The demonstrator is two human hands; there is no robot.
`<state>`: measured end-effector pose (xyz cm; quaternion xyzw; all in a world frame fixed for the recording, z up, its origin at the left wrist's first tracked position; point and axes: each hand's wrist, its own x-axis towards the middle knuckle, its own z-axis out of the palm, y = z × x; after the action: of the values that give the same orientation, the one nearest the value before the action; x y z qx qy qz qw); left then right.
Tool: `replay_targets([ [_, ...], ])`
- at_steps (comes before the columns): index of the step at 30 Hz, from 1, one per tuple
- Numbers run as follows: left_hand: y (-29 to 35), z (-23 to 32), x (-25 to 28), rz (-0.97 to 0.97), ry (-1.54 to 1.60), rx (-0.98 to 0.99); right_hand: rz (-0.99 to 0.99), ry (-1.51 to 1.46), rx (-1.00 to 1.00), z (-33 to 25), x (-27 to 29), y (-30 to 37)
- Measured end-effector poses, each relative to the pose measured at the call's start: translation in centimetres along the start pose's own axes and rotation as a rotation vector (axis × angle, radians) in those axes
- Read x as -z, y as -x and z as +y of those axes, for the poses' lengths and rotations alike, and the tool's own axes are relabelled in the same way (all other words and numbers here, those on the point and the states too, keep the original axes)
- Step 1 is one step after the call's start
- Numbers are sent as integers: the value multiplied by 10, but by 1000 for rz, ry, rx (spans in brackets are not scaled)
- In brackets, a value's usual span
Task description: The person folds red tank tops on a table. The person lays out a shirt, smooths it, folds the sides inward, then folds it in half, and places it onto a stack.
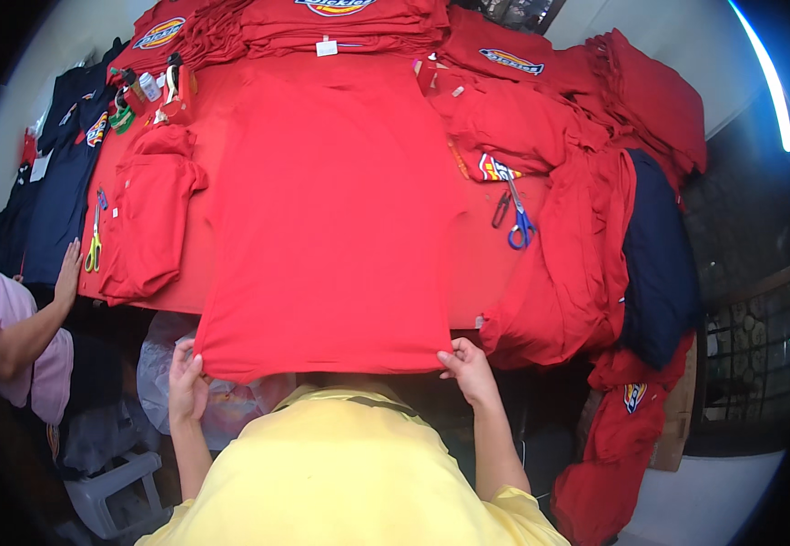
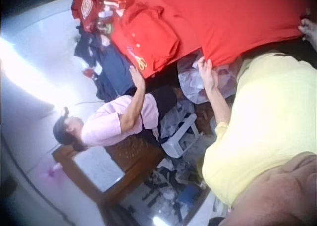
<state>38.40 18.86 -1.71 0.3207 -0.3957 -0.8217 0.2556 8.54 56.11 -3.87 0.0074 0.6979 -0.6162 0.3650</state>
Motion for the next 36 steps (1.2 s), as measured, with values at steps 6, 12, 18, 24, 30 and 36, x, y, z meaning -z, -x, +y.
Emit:
replay_targets([
  [6,35,-14,28,-59,-446,219,116,445,30,20,4,23],
  [12,18,-56,37,107,-1072,143,300,986,511,-6,5,25],
  [18,-108,-3,2,408,-1329,-762,597,858,664,-65,-15,-102],
  [24,-180,15,-29,400,-1528,-453,630,994,743,-79,22,-158],
  [30,-170,46,-29,192,-552,-21,896,699,675,-72,58,-156],
  [36,-172,67,-23,160,-655,62,578,904,423,-104,-1,-164],
])
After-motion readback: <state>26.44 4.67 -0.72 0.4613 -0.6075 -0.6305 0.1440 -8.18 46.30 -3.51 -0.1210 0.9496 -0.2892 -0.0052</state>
